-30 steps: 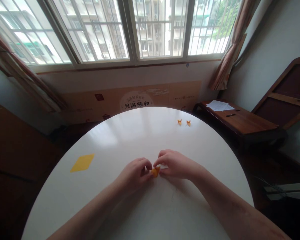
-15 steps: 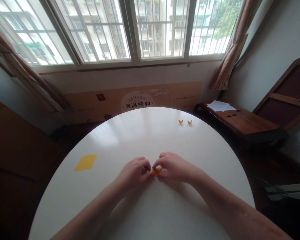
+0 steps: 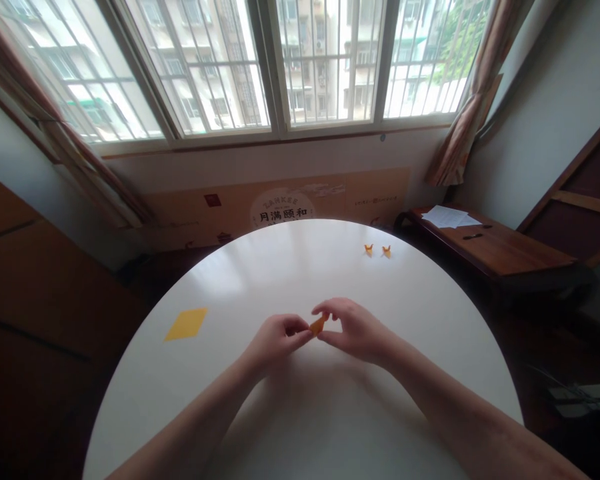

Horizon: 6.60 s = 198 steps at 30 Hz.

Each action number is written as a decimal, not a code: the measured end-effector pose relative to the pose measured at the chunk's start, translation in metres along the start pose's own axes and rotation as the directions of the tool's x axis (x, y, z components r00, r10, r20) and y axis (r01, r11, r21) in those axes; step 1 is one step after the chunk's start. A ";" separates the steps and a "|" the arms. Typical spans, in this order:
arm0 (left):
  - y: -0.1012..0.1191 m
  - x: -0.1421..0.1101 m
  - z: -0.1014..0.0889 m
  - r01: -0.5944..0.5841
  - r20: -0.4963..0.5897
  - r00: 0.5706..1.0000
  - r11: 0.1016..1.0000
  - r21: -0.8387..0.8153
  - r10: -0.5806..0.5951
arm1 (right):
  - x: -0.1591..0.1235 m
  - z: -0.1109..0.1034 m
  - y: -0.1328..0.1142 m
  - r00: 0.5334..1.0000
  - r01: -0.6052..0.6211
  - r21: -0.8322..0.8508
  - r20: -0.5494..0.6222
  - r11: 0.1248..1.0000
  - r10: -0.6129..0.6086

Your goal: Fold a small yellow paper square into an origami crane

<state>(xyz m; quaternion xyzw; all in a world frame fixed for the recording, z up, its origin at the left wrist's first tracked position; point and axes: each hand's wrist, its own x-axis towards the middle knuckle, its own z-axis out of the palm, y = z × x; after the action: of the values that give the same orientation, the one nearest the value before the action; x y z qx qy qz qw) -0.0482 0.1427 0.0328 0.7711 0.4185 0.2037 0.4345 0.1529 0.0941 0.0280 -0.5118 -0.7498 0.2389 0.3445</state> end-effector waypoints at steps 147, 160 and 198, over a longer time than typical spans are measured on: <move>0.021 -0.015 0.004 -0.073 -0.093 0.995 0.917 -0.393 0.039 | -0.008 0.024 -0.034 0.982 -0.102 0.584 -0.072 0.805 0.176; 0.015 -0.007 -0.001 0.033 -0.039 0.998 0.884 -0.467 -0.058 | -0.002 0.021 -0.014 0.987 -0.113 0.591 -0.027 0.799 0.160; -0.034 0.029 0.005 -0.135 -0.330 0.943 0.952 -0.276 0.038 | 0.015 0.009 0.066 0.959 -0.217 0.948 0.163 0.231 0.234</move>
<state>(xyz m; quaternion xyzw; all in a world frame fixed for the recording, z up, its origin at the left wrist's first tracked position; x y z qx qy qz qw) -0.0443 0.1739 -0.0003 0.6719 0.4141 0.4056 0.4611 0.1820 0.1323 -0.0203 -0.3031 -0.3682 0.6857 0.5499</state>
